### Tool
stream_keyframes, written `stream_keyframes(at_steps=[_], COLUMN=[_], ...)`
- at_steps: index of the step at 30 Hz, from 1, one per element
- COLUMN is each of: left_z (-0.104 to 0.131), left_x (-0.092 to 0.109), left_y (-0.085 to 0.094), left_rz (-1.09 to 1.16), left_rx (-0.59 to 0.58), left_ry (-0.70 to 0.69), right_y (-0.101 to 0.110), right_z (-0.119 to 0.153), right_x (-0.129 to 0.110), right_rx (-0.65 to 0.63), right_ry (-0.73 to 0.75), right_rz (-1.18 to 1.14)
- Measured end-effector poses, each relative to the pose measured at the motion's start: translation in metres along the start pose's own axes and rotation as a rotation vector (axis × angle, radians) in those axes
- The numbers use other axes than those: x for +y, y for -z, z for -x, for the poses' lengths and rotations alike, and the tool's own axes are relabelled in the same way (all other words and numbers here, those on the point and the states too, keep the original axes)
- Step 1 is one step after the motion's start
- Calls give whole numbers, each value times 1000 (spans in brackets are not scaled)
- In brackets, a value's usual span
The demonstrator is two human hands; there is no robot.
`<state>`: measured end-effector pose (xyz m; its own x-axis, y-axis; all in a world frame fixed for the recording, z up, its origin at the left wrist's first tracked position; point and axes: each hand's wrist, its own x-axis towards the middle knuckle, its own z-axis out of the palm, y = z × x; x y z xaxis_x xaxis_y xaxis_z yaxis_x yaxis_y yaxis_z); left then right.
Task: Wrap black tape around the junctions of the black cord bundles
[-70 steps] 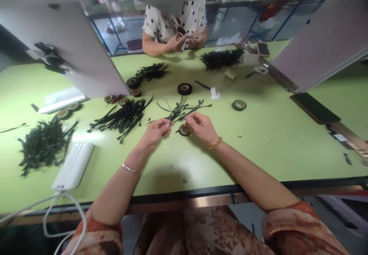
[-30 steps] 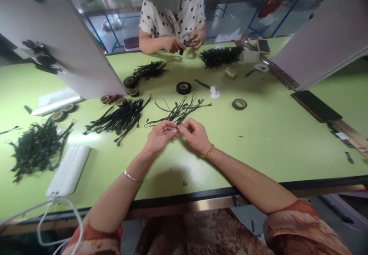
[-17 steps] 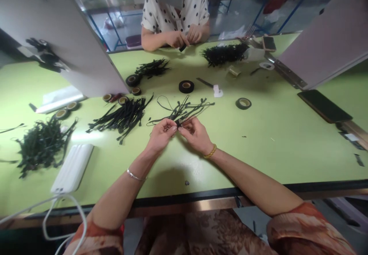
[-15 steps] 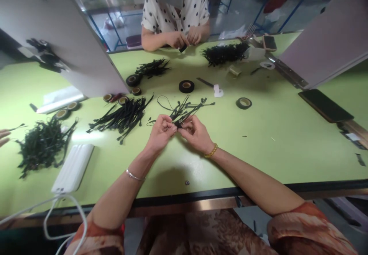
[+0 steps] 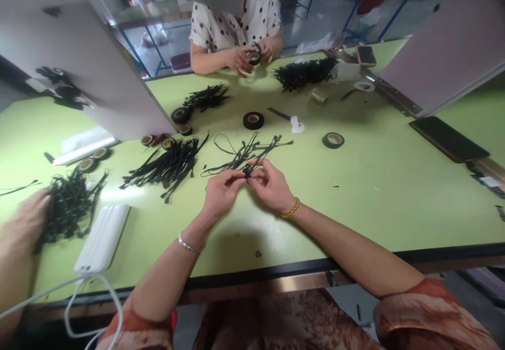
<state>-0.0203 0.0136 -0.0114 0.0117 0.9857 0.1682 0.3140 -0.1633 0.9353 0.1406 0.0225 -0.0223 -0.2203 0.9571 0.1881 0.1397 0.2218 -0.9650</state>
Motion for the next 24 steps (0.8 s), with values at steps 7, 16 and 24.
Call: stream_keyframes(at_steps=[7, 16, 24], left_z=[-1, 7, 6], left_x=[1, 9, -7], left_y=[2, 1, -6], left_rz=[-143, -448, -561], left_rx=[-14, -152, -14], left_ry=[-69, -470, -486], right_y=[4, 33, 31], right_z=[-5, -26, -24], right_x=[-12, -7, -7], right_rx=[6, -138, -185], right_ry=[-274, -491, -393], right_rz=[-422, -858, -766])
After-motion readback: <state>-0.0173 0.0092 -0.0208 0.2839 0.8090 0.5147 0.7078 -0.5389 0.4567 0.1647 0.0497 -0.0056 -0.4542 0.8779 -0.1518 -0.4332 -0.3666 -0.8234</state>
